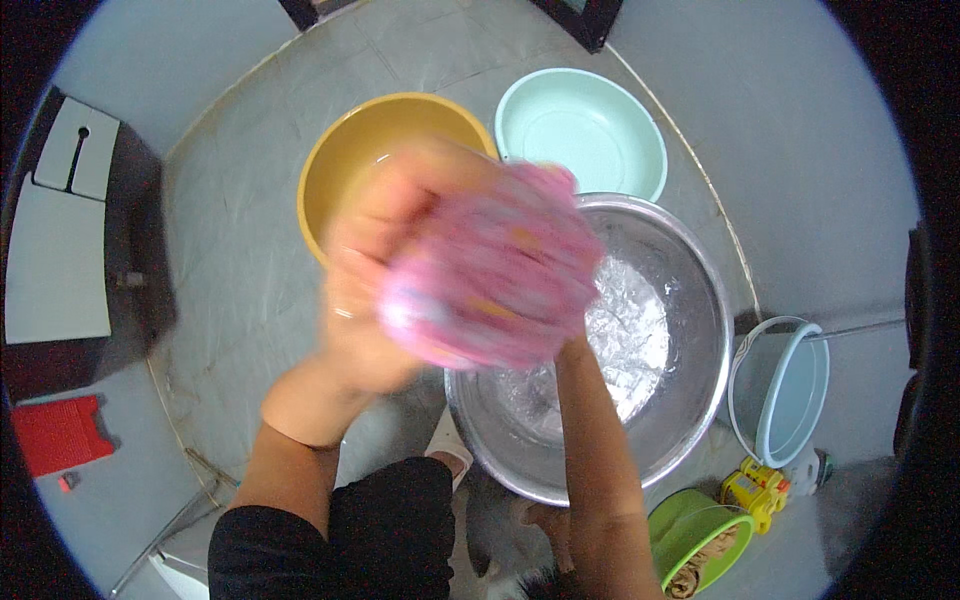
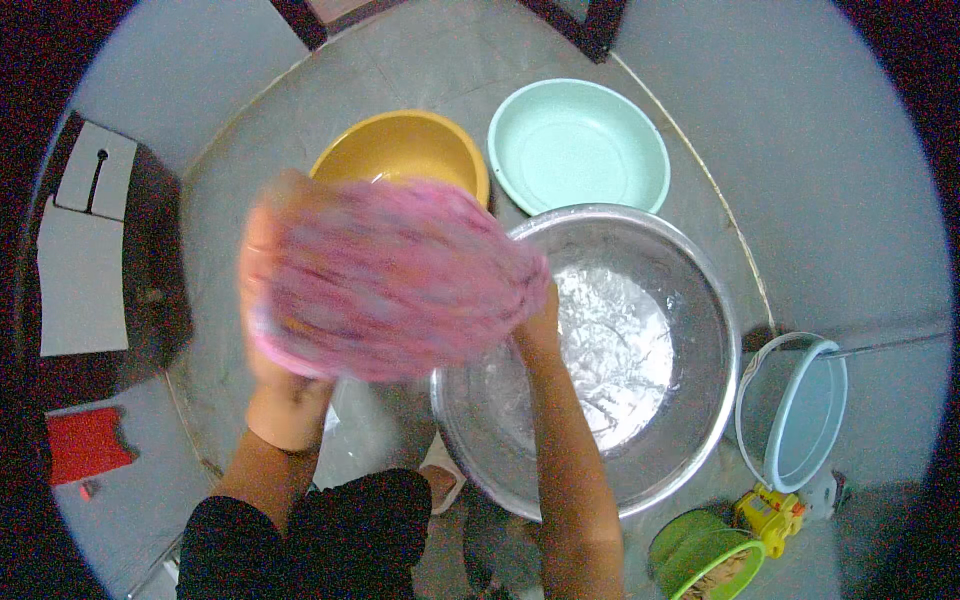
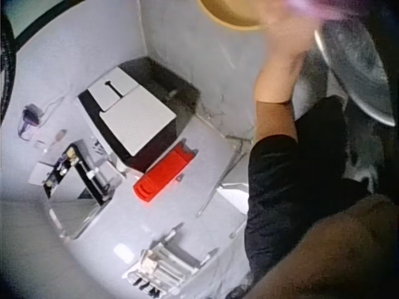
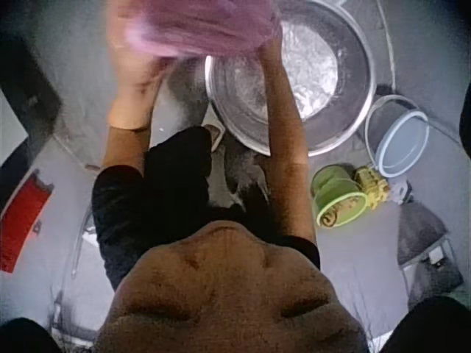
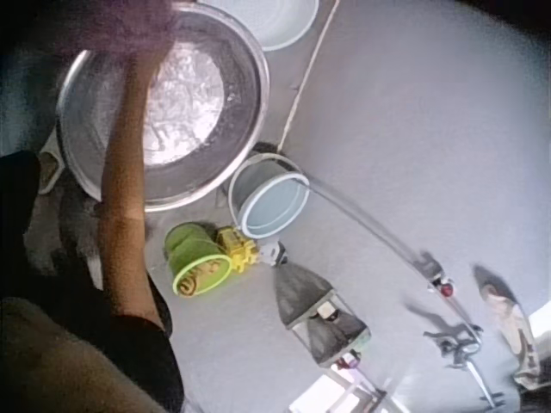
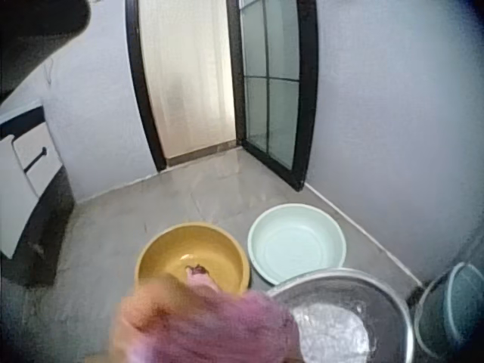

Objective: The person washes clothes by hand in a bathroom. They transfer a pink cloth from a yellow basin to a large metal basin, scrub it, rinse it, and place it in a green basin. They then repeat the process with a brown cloth.

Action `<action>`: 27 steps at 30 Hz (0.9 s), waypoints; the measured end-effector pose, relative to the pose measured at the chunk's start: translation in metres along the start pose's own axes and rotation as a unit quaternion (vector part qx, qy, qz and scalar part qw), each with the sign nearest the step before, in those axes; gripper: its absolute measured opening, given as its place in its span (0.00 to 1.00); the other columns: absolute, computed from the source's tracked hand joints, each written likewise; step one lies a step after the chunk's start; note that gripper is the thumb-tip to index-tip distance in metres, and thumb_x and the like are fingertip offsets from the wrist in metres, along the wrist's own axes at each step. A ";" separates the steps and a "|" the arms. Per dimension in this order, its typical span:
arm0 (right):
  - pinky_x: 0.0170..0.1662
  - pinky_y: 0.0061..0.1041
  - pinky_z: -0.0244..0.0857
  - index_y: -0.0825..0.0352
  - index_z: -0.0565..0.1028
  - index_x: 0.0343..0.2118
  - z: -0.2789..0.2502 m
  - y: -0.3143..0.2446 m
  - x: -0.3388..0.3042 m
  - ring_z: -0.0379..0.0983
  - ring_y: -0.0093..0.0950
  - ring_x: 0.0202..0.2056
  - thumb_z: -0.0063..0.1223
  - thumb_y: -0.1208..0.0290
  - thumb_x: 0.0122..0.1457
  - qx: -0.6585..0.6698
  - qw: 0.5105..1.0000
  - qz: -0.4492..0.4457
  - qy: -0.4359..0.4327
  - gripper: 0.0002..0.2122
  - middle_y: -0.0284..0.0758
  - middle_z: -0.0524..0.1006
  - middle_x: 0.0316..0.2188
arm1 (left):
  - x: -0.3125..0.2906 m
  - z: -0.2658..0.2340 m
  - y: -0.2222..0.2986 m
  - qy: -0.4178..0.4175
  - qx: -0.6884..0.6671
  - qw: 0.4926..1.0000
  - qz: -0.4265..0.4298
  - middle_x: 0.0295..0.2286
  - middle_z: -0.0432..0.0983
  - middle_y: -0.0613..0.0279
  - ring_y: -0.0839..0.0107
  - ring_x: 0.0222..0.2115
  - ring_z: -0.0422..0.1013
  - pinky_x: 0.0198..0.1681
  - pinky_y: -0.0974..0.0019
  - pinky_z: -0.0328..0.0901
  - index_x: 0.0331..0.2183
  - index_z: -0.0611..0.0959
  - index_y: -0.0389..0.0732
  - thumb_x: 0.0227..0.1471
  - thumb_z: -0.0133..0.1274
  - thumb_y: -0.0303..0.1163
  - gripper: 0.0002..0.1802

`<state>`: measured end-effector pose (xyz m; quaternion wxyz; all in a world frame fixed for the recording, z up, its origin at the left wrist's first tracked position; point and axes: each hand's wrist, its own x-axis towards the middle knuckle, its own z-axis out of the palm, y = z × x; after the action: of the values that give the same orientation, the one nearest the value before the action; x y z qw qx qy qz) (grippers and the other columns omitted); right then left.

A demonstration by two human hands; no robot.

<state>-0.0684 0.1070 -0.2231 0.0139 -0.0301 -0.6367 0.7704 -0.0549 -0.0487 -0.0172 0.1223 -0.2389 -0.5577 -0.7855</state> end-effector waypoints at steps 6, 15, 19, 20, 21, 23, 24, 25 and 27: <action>0.44 0.27 0.64 0.66 0.61 0.48 0.047 -0.052 0.036 0.65 0.28 0.44 0.46 0.62 0.55 -0.086 0.977 -0.184 -0.071 0.20 0.37 0.67 0.44 | -0.040 -0.123 -0.038 0.282 -0.046 0.948 -0.137 0.42 0.67 0.56 0.67 0.41 0.68 0.45 0.63 0.65 0.46 0.65 0.38 0.48 0.44 0.27 0.21; 0.58 0.33 0.45 0.71 0.49 0.56 0.167 -0.040 0.009 0.51 0.40 0.56 0.61 0.69 0.38 0.008 0.973 -0.217 -0.079 0.42 0.47 0.56 0.54 | -0.070 -0.143 -0.120 0.279 -0.318 0.869 -0.257 0.48 0.63 0.54 0.64 0.46 0.64 0.48 0.63 0.61 0.47 0.68 0.38 0.53 0.42 0.30 0.19; 0.57 0.32 0.47 0.69 0.54 0.54 0.171 -0.020 0.005 0.56 0.37 0.54 0.58 0.67 0.43 0.052 0.983 -0.130 -0.119 0.35 0.43 0.61 0.52 | -0.072 -0.171 -0.137 0.148 0.007 0.968 -0.202 0.47 0.63 0.58 0.64 0.49 0.60 0.52 0.62 0.57 0.46 0.68 0.40 0.55 0.37 0.48 0.24; 0.57 0.32 0.48 0.69 0.55 0.54 0.170 -0.018 0.010 0.57 0.37 0.53 0.57 0.66 0.46 0.106 0.979 -0.103 -0.141 0.33 0.42 0.62 0.52 | -0.066 -0.160 -0.123 0.174 -0.101 0.961 -0.192 0.47 0.63 0.57 0.64 0.49 0.60 0.52 0.62 0.57 0.46 0.68 0.40 0.55 0.37 0.48 0.24; 0.57 0.31 0.49 0.68 0.57 0.53 0.169 -0.018 0.011 0.58 0.35 0.53 0.54 0.65 0.48 0.252 0.950 0.014 -0.183 0.30 0.40 0.63 0.51 | -0.067 -0.152 -0.113 0.204 -0.218 0.938 -0.174 0.47 0.63 0.57 0.64 0.49 0.60 0.52 0.62 0.56 0.46 0.68 0.40 0.55 0.36 0.48 0.25; 0.56 0.30 0.51 0.66 0.59 0.52 0.171 -0.026 0.017 0.60 0.33 0.52 0.48 0.62 0.53 0.530 0.775 0.236 -0.249 0.25 0.36 0.64 0.50 | -0.067 -0.165 -0.109 0.227 -0.153 0.949 -0.156 0.47 0.63 0.57 0.63 0.49 0.60 0.52 0.61 0.56 0.47 0.68 0.40 0.55 0.36 0.49 0.26; 0.55 0.29 0.52 0.64 0.60 0.51 0.176 -0.025 0.018 0.58 0.30 0.53 0.40 0.60 0.57 0.514 0.795 0.196 -0.255 0.21 0.32 0.61 0.52 | -0.071 -0.187 -0.119 0.215 0.018 0.965 -0.150 0.47 0.63 0.57 0.62 0.48 0.60 0.53 0.60 0.56 0.47 0.68 0.40 0.55 0.35 0.50 0.27; 0.55 0.28 0.53 0.64 0.59 0.52 0.180 -0.007 0.029 0.57 0.29 0.53 0.42 0.62 0.56 0.451 0.861 0.132 -0.194 0.21 0.32 0.60 0.52 | -0.066 -0.184 -0.122 0.251 -0.043 0.951 -0.177 0.47 0.63 0.56 0.61 0.48 0.61 0.52 0.58 0.57 0.47 0.67 0.40 0.54 0.36 0.51 0.27; 0.54 0.27 0.53 0.63 0.58 0.52 0.188 0.021 0.053 0.56 0.26 0.53 0.45 0.67 0.54 0.336 0.938 0.028 -0.086 0.22 0.33 0.58 0.53 | -0.059 -0.182 -0.121 0.338 -0.157 0.903 -0.214 0.47 0.64 0.54 0.58 0.47 0.62 0.52 0.54 0.57 0.47 0.67 0.39 0.53 0.37 0.53 0.29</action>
<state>-0.1330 -0.0783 -0.2102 -0.0532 0.0244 -0.3384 0.9392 -0.1033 -0.1809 -0.1941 0.0937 0.1499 -0.3899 -0.9037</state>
